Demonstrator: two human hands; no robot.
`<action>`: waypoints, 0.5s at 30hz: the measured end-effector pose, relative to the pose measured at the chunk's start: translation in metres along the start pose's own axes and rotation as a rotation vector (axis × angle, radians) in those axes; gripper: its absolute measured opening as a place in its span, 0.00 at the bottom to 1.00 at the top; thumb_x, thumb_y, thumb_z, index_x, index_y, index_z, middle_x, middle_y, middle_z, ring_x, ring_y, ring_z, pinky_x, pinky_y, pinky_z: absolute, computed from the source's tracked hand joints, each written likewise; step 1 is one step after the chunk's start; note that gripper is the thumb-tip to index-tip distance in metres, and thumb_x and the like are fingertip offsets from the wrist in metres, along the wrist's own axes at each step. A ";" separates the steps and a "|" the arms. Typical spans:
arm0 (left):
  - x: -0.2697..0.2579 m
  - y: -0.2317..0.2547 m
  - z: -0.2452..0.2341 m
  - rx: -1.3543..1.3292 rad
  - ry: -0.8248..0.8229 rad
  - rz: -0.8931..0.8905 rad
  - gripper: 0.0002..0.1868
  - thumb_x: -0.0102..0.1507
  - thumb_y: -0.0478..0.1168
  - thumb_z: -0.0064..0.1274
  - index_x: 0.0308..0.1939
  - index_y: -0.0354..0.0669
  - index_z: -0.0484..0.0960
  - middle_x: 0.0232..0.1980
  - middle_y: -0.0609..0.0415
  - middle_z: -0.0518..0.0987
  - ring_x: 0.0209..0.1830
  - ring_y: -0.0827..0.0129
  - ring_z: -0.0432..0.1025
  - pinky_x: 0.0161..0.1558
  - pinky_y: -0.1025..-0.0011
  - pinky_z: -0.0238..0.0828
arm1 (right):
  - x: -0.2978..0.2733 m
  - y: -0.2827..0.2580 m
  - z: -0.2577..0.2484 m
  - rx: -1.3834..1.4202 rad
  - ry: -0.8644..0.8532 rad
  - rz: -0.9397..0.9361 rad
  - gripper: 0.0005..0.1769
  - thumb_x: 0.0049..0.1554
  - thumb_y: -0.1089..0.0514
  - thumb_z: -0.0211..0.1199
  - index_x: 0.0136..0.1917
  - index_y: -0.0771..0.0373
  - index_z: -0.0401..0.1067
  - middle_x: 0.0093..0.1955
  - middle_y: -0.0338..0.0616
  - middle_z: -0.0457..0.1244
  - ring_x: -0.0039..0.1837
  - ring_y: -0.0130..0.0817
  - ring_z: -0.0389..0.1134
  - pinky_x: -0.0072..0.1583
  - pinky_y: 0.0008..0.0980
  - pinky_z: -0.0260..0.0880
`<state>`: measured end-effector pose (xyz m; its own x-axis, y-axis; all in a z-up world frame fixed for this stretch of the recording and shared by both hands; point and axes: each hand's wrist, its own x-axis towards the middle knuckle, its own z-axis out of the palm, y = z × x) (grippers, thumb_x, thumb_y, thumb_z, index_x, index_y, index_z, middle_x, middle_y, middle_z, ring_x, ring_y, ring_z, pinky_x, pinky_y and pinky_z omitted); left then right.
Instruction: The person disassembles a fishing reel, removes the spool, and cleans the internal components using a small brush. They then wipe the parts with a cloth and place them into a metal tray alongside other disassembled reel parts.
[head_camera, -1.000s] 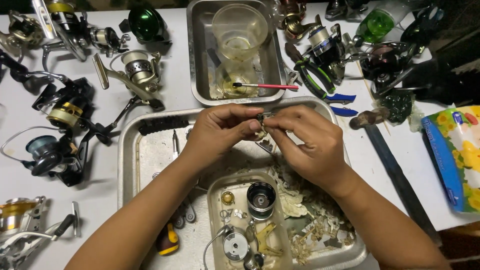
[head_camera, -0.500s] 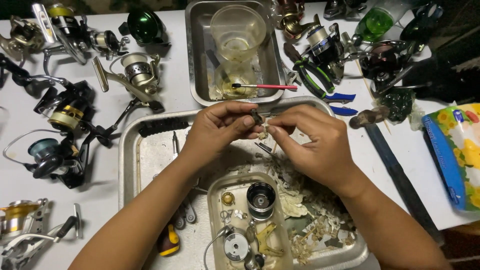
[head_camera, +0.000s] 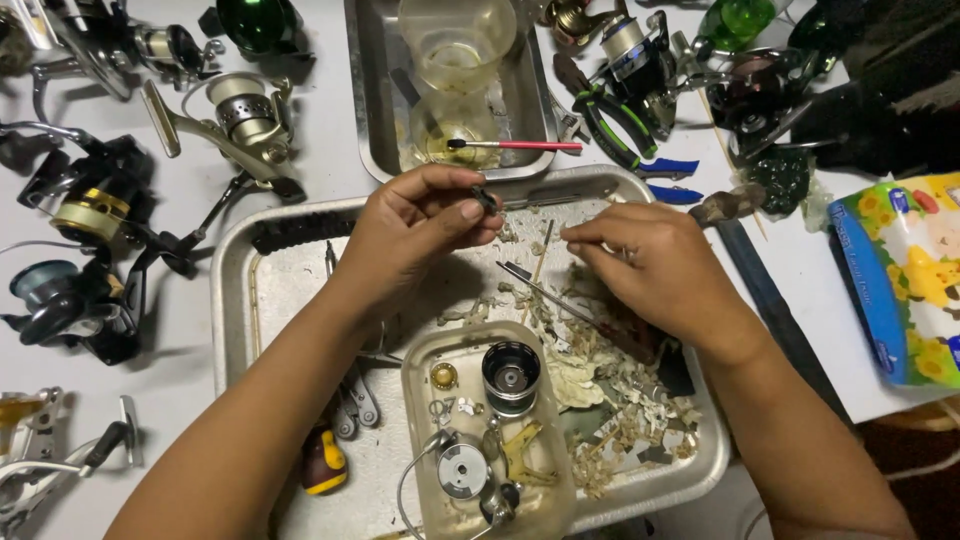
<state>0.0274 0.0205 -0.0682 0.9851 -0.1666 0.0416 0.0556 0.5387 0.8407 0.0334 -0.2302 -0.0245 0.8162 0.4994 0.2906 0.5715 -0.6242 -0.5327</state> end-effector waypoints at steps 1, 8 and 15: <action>0.001 0.000 -0.001 -0.001 -0.001 -0.001 0.16 0.63 0.30 0.59 0.55 0.30 0.78 0.42 0.40 0.83 0.42 0.60 0.83 0.47 0.65 0.87 | -0.002 0.001 -0.001 -0.001 0.000 0.002 0.06 0.53 0.67 0.70 0.45 0.62 0.83 0.39 0.47 0.72 0.41 0.46 0.73 0.49 0.43 0.71; 0.001 0.011 -0.005 0.051 0.023 0.025 0.14 0.63 0.31 0.59 0.52 0.33 0.78 0.46 0.41 0.82 0.44 0.60 0.82 0.52 0.65 0.86 | -0.015 -0.002 -0.010 -0.102 -0.149 0.023 0.16 0.61 0.60 0.63 0.62 0.62 0.65 0.52 0.53 0.65 0.43 0.42 0.72 0.51 0.41 0.71; 0.001 0.017 -0.006 0.078 0.021 0.071 0.12 0.64 0.32 0.57 0.51 0.36 0.76 0.49 0.43 0.82 0.44 0.61 0.81 0.54 0.67 0.86 | -0.032 -0.002 -0.041 -0.174 0.021 0.024 0.06 0.67 0.63 0.62 0.48 0.68 0.77 0.31 0.40 0.66 0.29 0.25 0.60 0.32 0.26 0.59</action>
<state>0.0301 0.0345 -0.0577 0.9894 -0.1126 0.0921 -0.0266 0.4822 0.8757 0.0093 -0.2694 -0.0004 0.8305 0.4715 0.2966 0.5561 -0.7315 -0.3944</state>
